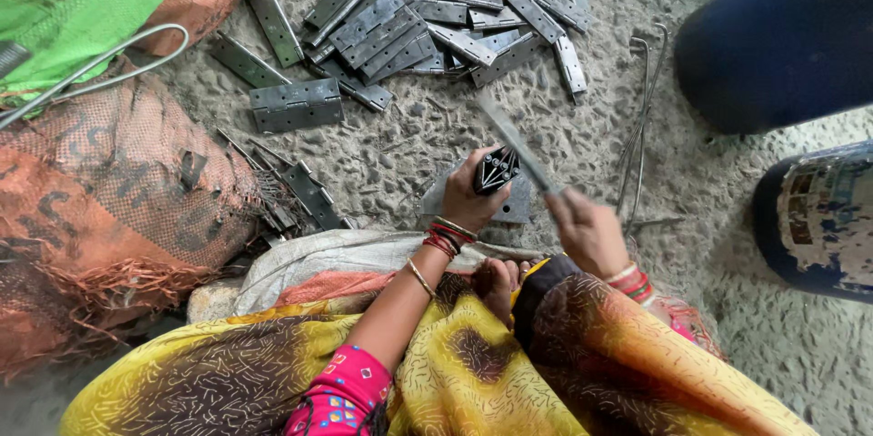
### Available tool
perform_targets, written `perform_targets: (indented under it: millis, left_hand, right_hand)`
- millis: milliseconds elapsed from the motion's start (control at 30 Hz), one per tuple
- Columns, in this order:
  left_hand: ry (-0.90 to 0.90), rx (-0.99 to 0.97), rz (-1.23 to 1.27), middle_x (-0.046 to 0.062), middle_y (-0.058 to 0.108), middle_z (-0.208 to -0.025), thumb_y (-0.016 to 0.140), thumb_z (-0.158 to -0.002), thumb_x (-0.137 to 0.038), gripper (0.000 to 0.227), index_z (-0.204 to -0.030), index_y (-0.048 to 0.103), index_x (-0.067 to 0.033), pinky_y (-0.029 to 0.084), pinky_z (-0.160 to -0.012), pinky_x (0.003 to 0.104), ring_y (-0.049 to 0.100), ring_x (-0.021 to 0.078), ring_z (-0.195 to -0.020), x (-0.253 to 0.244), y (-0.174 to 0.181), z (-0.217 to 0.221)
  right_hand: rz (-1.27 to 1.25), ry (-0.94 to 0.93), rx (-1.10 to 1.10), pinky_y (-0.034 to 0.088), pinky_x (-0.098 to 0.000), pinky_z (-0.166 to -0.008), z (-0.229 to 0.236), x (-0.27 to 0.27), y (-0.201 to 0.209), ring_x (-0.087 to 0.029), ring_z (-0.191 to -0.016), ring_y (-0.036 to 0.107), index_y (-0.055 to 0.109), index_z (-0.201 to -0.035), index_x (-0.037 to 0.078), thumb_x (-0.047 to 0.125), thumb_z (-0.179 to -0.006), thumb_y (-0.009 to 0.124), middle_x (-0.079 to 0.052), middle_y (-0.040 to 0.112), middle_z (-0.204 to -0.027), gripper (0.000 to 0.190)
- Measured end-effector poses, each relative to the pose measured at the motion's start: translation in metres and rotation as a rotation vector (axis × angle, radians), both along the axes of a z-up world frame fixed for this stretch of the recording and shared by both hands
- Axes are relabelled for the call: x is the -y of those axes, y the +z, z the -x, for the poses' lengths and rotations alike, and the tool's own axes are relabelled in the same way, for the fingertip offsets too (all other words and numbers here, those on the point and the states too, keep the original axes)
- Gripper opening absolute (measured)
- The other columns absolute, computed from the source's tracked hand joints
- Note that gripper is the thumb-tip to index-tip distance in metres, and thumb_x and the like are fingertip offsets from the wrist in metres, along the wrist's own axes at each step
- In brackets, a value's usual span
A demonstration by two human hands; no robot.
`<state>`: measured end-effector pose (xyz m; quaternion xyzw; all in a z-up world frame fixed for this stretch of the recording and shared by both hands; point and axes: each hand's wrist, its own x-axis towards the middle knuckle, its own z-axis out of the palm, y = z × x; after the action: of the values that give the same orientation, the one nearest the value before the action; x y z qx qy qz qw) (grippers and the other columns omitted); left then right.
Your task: The person sits on the floor and assembles metal hinges by hand. They pick up hinge plates and pins, place the pins into the plates, and use a hammer to tap them into place. The person repeatedly handles the metal parts and uses the hammer to secure the components.
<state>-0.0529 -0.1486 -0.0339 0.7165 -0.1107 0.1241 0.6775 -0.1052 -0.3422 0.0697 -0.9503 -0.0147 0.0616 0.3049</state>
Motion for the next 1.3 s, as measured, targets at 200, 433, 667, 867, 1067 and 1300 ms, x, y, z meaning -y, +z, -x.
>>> perform_targets:
  millis: [200, 433, 667, 867, 1067, 1300]
  left_hand:
    - [0.04, -0.083, -0.078, 0.012, 0.075, -0.095, 0.079, -0.085, -0.022, 0.044, -0.124, 0.06, -0.012, 0.062, -0.073, 0.037, 0.078, 0.0265, -0.085, 0.003, -0.005, -0.004]
    - [0.034, -0.054, -0.041, 0.011, 0.076, -0.096, 0.08, -0.084, -0.024, 0.044, -0.122, 0.063, -0.0086, 0.062, -0.073, 0.037, 0.078, 0.0248, -0.085, 0.002, -0.006, -0.003]
    - [-0.115, -0.759, 0.497, 0.007, 0.077, -0.095, 0.083, -0.079, -0.023, 0.033, -0.106, 0.072, -0.0069, 0.063, -0.073, 0.031, 0.075, 0.0184, -0.08, -0.016, -0.003, -0.018]
    - [-0.334, -0.91, 0.93, 0.006, 0.071, -0.092, 0.081, -0.08, -0.015, 0.031, -0.106, 0.067, -0.0058, 0.06, -0.074, 0.036, 0.071, 0.0214, -0.079, -0.03, 0.03, -0.019]
    - [-0.45, -0.995, 0.854, 0.013, 0.073, -0.115, 0.069, -0.092, -0.034, 0.047, -0.125, 0.065, -0.0007, 0.058, -0.09, 0.039, 0.072, 0.0236, -0.1, -0.038, 0.073, -0.008]
    - [-0.534, -0.629, 0.567, 0.015, 0.07, -0.131, 0.068, -0.094, -0.034, 0.057, -0.138, 0.059, 0.0022, 0.052, -0.103, 0.038, 0.068, 0.0238, -0.121, -0.046, 0.089, -0.019]
  right_hand:
    - [-0.149, -0.315, -0.054, 0.044, -0.0391, -0.055, 0.015, 0.037, -0.074, -0.023, -0.06, 0.051, 0.067, -0.088, 0.004, 0.037, -0.111, 0.058, -0.014, 0.058, -0.065, 0.042]
    - [0.58, -0.206, 0.041, 0.05, -0.0518, -0.066, 0.022, 0.063, -0.106, -0.041, -0.079, 0.068, 0.071, -0.102, 0.01, 0.048, -0.099, 0.065, -0.019, 0.07, -0.083, 0.039]
    - [-0.083, -0.083, 0.146, 0.058, -0.0389, -0.081, -0.006, 0.019, -0.048, -0.027, -0.096, 0.071, 0.07, -0.118, 0.007, 0.038, -0.092, 0.075, -0.012, 0.073, -0.107, 0.041]
    - [-0.852, -0.162, -0.564, 0.057, -0.0301, -0.076, -0.039, -0.028, -0.046, -0.015, -0.091, 0.07, 0.067, -0.126, -0.002, 0.029, -0.087, 0.077, -0.008, 0.076, -0.103, 0.05]
    - [-1.267, -0.114, -0.492, 0.056, -0.0294, -0.086, -0.022, -0.032, -0.012, -0.013, -0.096, 0.068, 0.067, -0.127, -0.007, 0.017, -0.087, 0.079, -0.007, 0.073, -0.109, 0.048]
    - [-1.481, -0.197, 0.015, 0.054, -0.037, -0.08, -0.081, 0.074, 0.145, -0.02, -0.095, 0.066, 0.064, -0.128, 0.005, 0.035, -0.084, 0.075, -0.005, 0.071, -0.108, 0.055]
